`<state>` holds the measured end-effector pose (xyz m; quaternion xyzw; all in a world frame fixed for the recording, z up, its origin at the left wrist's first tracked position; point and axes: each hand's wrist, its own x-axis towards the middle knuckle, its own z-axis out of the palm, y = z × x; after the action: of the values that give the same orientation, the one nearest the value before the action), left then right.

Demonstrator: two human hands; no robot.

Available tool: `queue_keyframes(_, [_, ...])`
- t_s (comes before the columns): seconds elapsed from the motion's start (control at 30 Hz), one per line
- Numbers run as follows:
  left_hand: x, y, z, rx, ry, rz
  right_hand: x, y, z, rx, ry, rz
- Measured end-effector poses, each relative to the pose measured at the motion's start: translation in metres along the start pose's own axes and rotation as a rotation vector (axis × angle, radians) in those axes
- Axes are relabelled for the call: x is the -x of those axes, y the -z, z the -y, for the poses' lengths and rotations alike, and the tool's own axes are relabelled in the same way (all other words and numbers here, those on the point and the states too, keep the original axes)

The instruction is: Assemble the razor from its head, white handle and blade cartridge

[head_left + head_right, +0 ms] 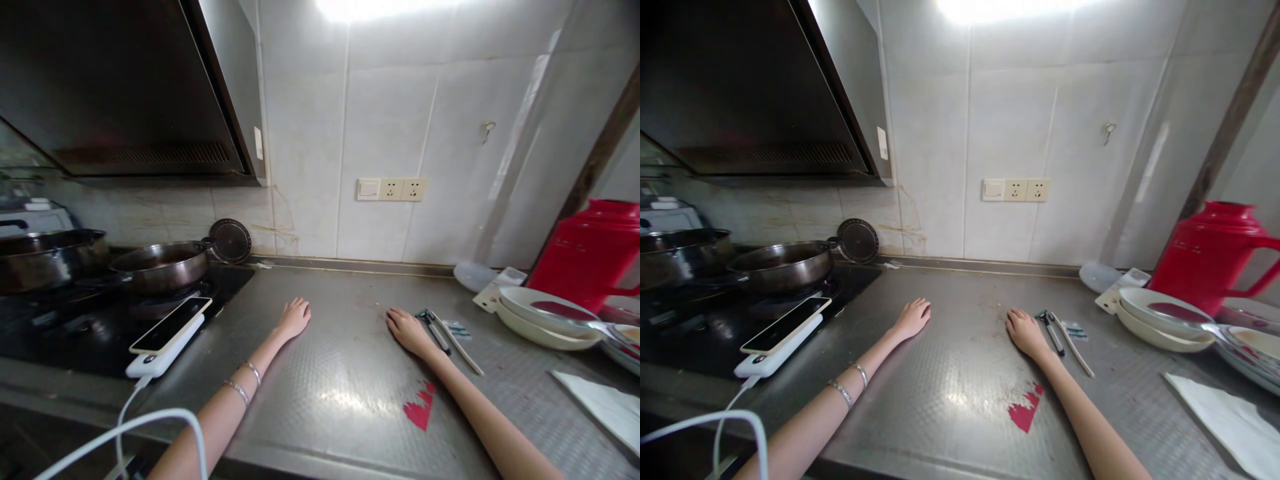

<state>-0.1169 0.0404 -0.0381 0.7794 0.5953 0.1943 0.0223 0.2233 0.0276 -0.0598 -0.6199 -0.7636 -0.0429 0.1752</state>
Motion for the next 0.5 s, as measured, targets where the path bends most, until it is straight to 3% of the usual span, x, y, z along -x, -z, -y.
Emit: queue_keyframes(0.5, [0.0014, 0.0006, 0.0048, 0.017, -0.009, 0.023, 0.0009, -0.0015, -0.0016, -0.004, -0.016, -0.008])
